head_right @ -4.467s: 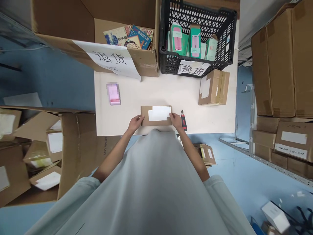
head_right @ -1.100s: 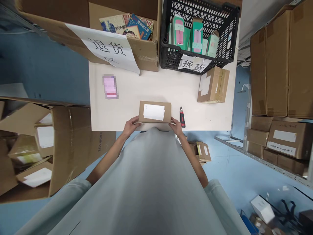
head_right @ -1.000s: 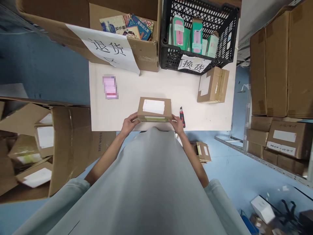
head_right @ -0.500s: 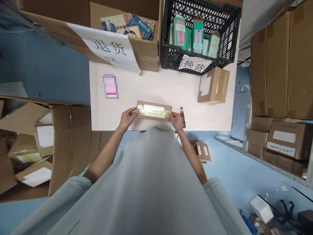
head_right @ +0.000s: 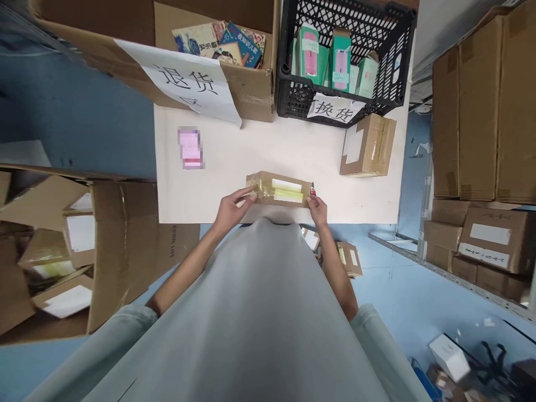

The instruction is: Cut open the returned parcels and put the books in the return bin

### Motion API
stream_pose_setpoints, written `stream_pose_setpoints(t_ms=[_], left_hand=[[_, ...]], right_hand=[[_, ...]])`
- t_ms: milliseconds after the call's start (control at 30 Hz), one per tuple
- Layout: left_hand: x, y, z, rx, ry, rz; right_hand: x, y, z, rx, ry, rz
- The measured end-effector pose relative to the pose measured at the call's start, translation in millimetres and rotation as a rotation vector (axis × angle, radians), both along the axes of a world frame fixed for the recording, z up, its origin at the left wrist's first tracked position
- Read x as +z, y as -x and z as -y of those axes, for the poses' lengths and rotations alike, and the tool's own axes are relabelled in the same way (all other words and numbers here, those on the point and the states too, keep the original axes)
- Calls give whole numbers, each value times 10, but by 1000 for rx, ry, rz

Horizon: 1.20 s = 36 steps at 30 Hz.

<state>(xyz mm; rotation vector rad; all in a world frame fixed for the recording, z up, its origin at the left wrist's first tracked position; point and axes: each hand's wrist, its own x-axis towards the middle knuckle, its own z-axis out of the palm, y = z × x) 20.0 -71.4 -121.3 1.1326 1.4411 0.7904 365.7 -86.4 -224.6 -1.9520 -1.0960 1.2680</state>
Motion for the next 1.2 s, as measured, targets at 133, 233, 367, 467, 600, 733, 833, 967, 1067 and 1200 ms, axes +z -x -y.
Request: stream_pose_setpoints(t_ms=[133,233,367,467,600,733,833,967,1067,1200], left_hand=[[220,-246,35,-190,-58,21],[266,-313,26,-243,-105,8],[247,-270,18,-207,-78,-22],[191,-172,23,-105,-68,-82],[-11,40,17,50,-2,-220],[-356,260,-22,168,192,-314],[-580,363,-56,233,248,-252],[-704,478,-53,310,260,-122],[-714,638,10,411,285,-19],[-714,901,108,517,365,8]], right_hand=[[-11,-149,12,-91,28,32],[-32,-146,-22,-112,31,38],[-11,-120,-64,-111,20,25],[33,-81,-77,-93,5,7],[68,119,-103,-21,1,-33],[102,440,-147,36,-13,-32],[206,608,-154,93,-55,77],[466,761,-118,265,-141,299],[678,983,-113,374,-228,397],[902,1461,-175,514,-388,477]])
